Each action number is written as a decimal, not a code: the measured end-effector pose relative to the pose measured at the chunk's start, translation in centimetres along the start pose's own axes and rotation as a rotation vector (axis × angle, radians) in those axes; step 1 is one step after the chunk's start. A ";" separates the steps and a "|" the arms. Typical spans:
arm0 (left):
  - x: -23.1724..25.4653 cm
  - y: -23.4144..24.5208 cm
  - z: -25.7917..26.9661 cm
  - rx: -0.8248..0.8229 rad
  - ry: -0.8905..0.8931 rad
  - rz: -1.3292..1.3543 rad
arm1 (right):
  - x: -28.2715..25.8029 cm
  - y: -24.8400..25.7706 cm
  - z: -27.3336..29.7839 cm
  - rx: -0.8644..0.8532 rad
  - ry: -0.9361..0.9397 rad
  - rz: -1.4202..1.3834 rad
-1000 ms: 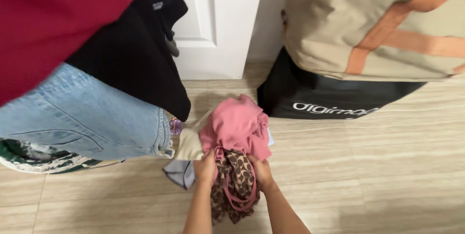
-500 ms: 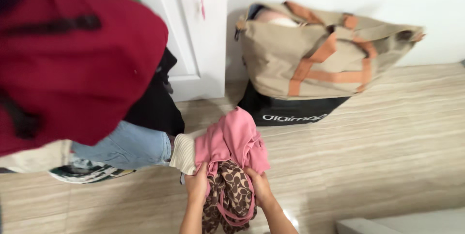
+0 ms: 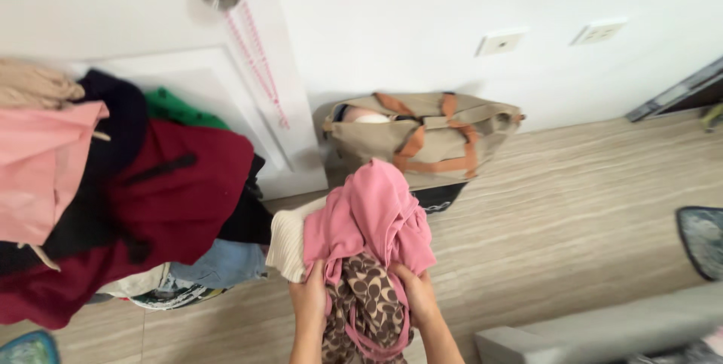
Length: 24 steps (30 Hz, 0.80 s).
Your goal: The person folds a shirt on a bed, places it into an organizer bin, and then gathers other items of clothing from a pile.
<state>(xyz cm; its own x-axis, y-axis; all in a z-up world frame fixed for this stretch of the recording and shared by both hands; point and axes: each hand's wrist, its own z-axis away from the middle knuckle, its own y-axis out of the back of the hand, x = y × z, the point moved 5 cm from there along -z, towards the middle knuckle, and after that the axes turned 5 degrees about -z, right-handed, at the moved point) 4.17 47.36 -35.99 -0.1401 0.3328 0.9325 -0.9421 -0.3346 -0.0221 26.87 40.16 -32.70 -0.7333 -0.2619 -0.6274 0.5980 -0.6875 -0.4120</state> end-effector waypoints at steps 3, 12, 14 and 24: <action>5.3 -3.7 2.6 -0.027 -0.042 0.023 | -5.2 0.2 1.8 -0.029 0.072 -0.002; 15.3 -12.9 10.3 -0.154 -0.017 -0.036 | -16.8 2.6 8.3 0.041 0.152 -0.094; 16.7 -14.8 11.9 -0.193 -0.014 -0.011 | -18.9 3.4 9.5 0.045 0.193 -0.119; 18.7 -19.5 20.0 -0.412 -0.017 -0.084 | -22.3 10.6 17.3 0.156 0.320 -0.188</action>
